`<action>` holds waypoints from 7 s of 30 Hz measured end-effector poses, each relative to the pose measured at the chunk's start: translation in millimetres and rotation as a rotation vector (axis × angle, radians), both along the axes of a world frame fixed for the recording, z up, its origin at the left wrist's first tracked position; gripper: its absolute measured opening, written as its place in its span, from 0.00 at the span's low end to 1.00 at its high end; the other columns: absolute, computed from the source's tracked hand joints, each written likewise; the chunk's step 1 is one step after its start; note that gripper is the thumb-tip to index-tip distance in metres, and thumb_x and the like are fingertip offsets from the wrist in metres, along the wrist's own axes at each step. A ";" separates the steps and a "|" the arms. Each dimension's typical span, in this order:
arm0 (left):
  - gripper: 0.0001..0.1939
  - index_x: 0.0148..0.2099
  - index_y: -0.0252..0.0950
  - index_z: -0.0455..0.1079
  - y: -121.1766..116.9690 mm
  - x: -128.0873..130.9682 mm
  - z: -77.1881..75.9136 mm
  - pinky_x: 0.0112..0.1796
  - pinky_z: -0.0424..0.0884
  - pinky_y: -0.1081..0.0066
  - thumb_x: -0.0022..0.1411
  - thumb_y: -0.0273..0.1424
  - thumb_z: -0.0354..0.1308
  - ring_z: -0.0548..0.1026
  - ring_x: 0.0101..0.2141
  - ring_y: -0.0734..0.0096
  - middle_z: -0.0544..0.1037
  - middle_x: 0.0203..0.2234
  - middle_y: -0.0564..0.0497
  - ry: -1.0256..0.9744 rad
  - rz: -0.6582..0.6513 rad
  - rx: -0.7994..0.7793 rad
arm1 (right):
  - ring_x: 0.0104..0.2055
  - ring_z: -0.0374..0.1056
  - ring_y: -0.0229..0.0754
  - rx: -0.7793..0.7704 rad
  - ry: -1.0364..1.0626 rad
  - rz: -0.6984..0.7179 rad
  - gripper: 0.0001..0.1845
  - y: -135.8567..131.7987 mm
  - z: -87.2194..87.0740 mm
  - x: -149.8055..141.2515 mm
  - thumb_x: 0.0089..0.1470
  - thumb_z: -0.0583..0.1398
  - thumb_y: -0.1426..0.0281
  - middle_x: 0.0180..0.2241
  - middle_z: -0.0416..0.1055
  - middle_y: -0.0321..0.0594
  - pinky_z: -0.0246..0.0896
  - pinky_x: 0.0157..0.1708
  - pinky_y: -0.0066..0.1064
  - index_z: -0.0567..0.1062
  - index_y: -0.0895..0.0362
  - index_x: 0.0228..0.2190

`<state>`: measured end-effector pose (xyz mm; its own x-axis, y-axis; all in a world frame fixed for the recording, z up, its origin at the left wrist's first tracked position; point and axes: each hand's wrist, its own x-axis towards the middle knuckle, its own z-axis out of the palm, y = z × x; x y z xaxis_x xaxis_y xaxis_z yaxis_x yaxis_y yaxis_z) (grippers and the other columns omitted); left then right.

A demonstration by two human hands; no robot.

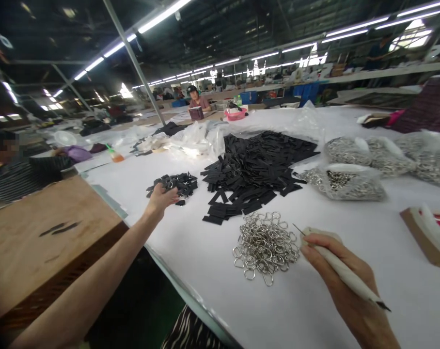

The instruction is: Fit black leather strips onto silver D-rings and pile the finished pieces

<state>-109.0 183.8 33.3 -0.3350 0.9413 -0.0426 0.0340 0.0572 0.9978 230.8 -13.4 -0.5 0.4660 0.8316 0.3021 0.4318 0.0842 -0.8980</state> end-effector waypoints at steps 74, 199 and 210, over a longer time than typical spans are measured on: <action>0.08 0.34 0.31 0.71 -156.0 119.5 -41.7 0.18 0.66 0.77 0.49 0.27 0.58 0.69 0.14 0.78 0.74 0.18 0.53 -0.098 -0.848 -0.442 | 0.29 0.61 0.37 -0.141 0.066 0.430 0.02 2.7 0.1 -39.3 0.51 0.57 0.72 0.27 0.66 0.34 0.56 0.29 0.28 0.66 0.55 0.29; 0.08 0.34 0.31 0.72 -175.3 143.3 -30.5 0.19 0.66 0.76 0.52 0.26 0.54 0.73 0.23 0.71 0.74 0.21 0.51 -0.193 -0.821 -0.315 | 0.23 0.57 0.34 -0.241 0.230 0.371 0.07 -10.0 2.8 -62.5 0.46 0.57 0.76 0.25 0.62 0.31 0.53 0.23 0.25 0.62 0.54 0.27; 0.04 0.30 0.31 0.73 -174.2 141.4 -32.1 0.28 0.72 0.72 0.50 0.26 0.58 0.75 0.26 0.69 0.78 0.24 0.49 -0.327 -0.750 -0.378 | 0.25 0.60 0.36 -0.257 0.266 0.353 0.05 -11.1 4.0 -66.8 0.47 0.57 0.73 0.26 0.65 0.33 0.57 0.25 0.27 0.62 0.54 0.27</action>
<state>32.4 9.6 1.2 0.4445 0.8117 -0.3788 -0.0879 0.4604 0.8833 164.0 -24.5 3.5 0.1762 0.9841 -0.0232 0.1708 -0.0538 -0.9838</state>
